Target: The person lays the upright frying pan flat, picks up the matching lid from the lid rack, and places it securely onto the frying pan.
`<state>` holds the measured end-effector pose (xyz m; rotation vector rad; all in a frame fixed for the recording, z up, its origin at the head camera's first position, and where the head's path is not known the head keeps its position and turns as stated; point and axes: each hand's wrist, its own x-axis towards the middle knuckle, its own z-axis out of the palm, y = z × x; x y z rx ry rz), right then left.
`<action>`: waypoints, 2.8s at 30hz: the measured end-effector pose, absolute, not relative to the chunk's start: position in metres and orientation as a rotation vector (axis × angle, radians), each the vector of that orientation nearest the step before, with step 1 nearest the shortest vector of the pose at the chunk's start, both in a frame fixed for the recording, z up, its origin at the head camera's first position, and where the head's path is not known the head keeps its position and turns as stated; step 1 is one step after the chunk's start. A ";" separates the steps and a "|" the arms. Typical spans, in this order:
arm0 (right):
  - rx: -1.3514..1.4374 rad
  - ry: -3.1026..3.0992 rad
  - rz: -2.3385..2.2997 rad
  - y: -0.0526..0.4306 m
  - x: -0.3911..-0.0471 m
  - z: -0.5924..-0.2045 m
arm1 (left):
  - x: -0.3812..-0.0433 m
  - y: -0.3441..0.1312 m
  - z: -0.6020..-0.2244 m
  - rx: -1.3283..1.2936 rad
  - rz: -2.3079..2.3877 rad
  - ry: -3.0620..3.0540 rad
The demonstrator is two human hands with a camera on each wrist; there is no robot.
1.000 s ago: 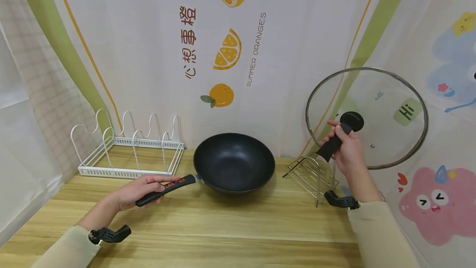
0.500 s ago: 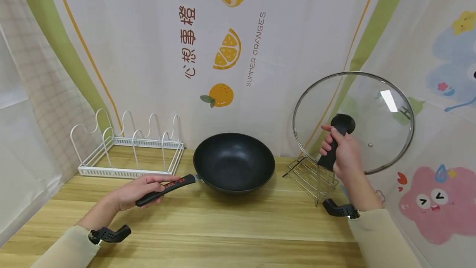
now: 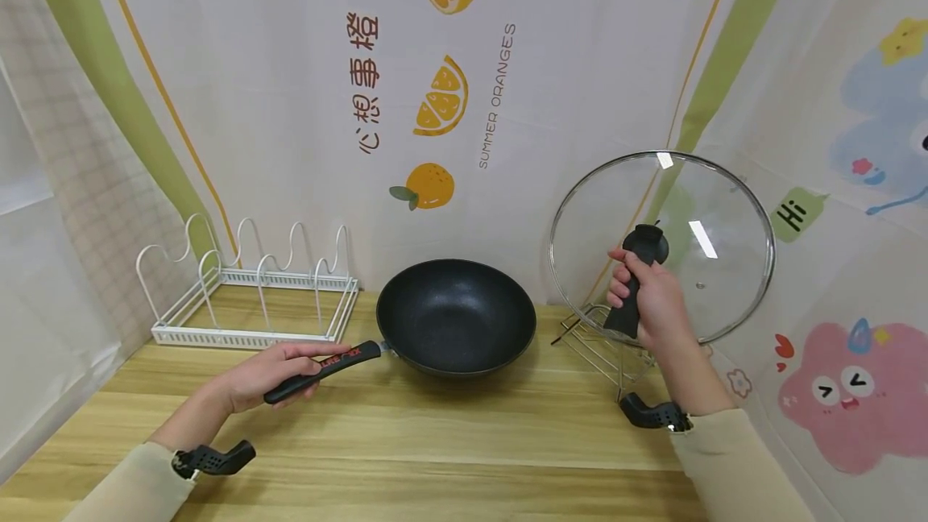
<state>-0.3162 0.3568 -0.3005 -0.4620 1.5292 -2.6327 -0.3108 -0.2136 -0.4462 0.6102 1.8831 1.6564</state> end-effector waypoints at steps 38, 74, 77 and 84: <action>-0.354 1.101 -2.340 0.323 -0.333 -0.297 | -0.311 -0.213 -0.447 0.598 1.646 1.906; -0.034 1.041 -2.270 0.230 -0.370 -0.325 | -0.310 -0.213 -0.446 0.594 1.645 1.925; -0.023 1.041 -2.261 0.221 -0.374 -0.329 | -0.310 -0.213 -0.446 0.594 1.646 1.926; 0.034 1.080 -2.246 0.205 -0.381 -0.339 | -0.310 -0.212 -0.446 0.592 1.649 1.925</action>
